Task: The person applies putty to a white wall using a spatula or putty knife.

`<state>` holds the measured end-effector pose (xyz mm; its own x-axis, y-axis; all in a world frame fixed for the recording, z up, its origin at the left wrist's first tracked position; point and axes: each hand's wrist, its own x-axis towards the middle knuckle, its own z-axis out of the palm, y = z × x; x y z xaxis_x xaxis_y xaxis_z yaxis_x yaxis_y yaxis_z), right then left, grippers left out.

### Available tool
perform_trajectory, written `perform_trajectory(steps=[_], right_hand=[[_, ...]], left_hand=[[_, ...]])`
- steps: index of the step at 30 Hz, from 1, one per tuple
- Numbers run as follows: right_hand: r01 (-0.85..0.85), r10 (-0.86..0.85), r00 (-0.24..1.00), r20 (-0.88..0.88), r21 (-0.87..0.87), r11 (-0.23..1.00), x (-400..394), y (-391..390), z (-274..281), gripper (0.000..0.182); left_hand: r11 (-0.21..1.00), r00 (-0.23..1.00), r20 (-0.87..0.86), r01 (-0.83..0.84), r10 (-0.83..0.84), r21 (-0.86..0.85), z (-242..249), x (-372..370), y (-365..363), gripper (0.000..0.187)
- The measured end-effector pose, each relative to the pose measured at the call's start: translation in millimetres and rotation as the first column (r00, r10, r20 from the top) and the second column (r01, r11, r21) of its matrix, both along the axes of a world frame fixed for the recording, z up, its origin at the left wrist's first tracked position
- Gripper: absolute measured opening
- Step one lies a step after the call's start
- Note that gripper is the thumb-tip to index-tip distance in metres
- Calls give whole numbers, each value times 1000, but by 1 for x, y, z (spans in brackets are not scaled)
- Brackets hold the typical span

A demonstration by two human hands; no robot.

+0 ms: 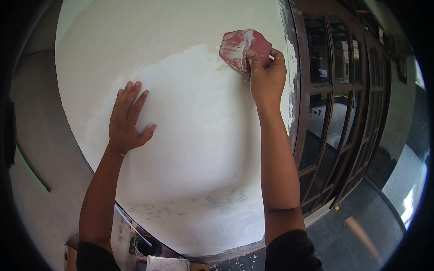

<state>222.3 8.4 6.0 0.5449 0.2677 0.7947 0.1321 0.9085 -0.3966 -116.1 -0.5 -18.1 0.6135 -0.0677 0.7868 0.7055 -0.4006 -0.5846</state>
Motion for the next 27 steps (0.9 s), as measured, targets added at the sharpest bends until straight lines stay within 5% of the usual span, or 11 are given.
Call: perform_trajectory(steps=[2,7,11,15,21,25,27], right_hand=[[95,-100,992,-74,-73,993,10,3,-9,36],[-222,243,951,-193,127,967,13,-3,-16,35],[-80,80,997,-16,24,997,-9,-3,1,35],[40,-43,994,-103,-32,999,6,1,-16,35],[-187,228,946,-232,187,964,16,2,-27,32],[-109,111,992,-67,41,993,12,10,-18,34],[-106,108,986,-128,24,994,23,8,-29,34]], left_hand=[[1000,1000,2,5,-5,-1,0,0,1,65],[1000,1000,7,-3,3,-15,0,-1,0,65],[1000,1000,-1,-1,1,-8,0,-1,1,66],[1000,1000,-1,-14,14,3,0,-1,1,66],[1000,1000,5,-5,5,-4,0,0,1,66],[1000,1000,-2,-4,4,0,0,1,0,67],[1000,1000,1,-3,3,1,-1,1,0,67]])
